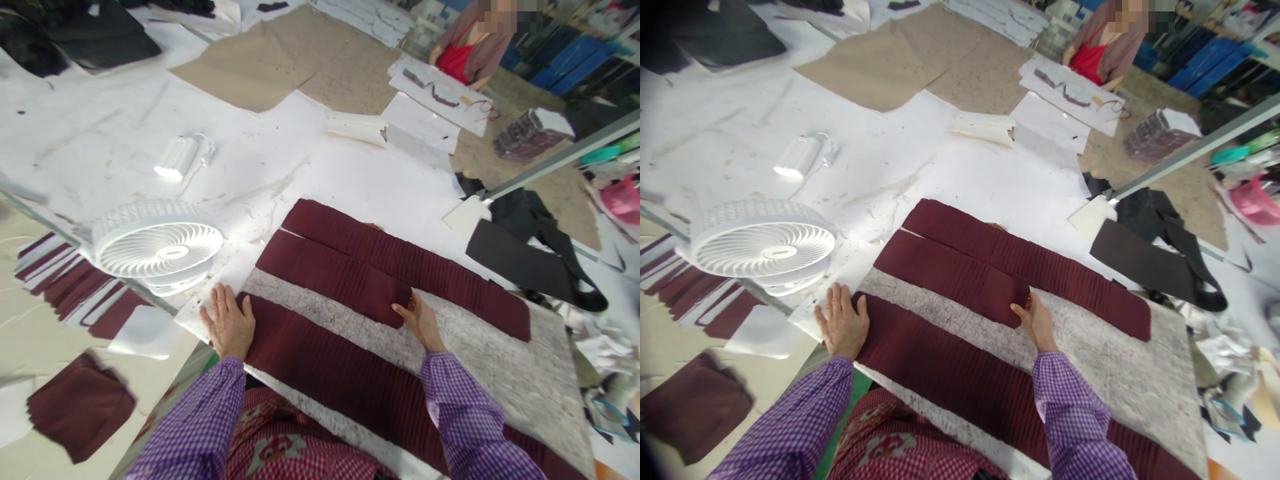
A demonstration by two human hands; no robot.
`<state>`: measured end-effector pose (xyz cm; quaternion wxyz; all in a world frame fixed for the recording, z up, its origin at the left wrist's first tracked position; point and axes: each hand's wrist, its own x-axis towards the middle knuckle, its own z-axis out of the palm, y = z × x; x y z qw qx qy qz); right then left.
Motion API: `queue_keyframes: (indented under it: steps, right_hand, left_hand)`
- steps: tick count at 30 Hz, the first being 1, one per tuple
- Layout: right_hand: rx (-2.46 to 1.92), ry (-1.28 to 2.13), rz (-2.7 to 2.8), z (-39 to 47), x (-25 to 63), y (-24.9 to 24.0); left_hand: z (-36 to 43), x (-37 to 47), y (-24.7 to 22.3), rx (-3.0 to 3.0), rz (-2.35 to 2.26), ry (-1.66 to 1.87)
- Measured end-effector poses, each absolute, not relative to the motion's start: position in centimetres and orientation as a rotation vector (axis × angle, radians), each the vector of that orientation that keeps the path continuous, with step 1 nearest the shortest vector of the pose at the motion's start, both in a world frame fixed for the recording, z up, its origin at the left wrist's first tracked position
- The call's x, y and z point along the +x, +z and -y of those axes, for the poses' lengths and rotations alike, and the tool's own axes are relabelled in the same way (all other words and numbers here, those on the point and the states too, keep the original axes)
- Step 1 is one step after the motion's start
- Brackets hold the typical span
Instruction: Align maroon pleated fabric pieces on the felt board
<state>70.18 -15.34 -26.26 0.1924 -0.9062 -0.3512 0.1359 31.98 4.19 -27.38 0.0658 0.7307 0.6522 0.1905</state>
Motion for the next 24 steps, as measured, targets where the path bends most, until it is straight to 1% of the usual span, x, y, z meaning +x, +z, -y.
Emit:
queue_keyframes:
  steps: [9,15,17,20,24]
  right_hand:
    - [-2.659,0.428,1.041,15.4,69.8,-26.1]
    - [-2.71,0.139,1.032,15.0,68.3,-24.8]
    - [-2.681,0.064,1.1,14.4,67.8,-23.9]
    - [-2.551,0.051,1.311,12.3,66.6,-22.9]
    - [-2.39,0.117,1.579,8.0,64.0,-24.4]
  left_hand:
    - [-4.2,32.0,-27.5,2.196,-1.95,0.59]
    - [-4.2,32.1,-27.3,2.188,-1.949,0.599]
    - [-4.2,32.1,-27.3,2.192,-1.949,0.594]
    - [-4.2,32.1,-27.3,2.204,-1.951,0.583]
    - [-4.3,32.0,-27.3,2.227,-1.953,0.557]
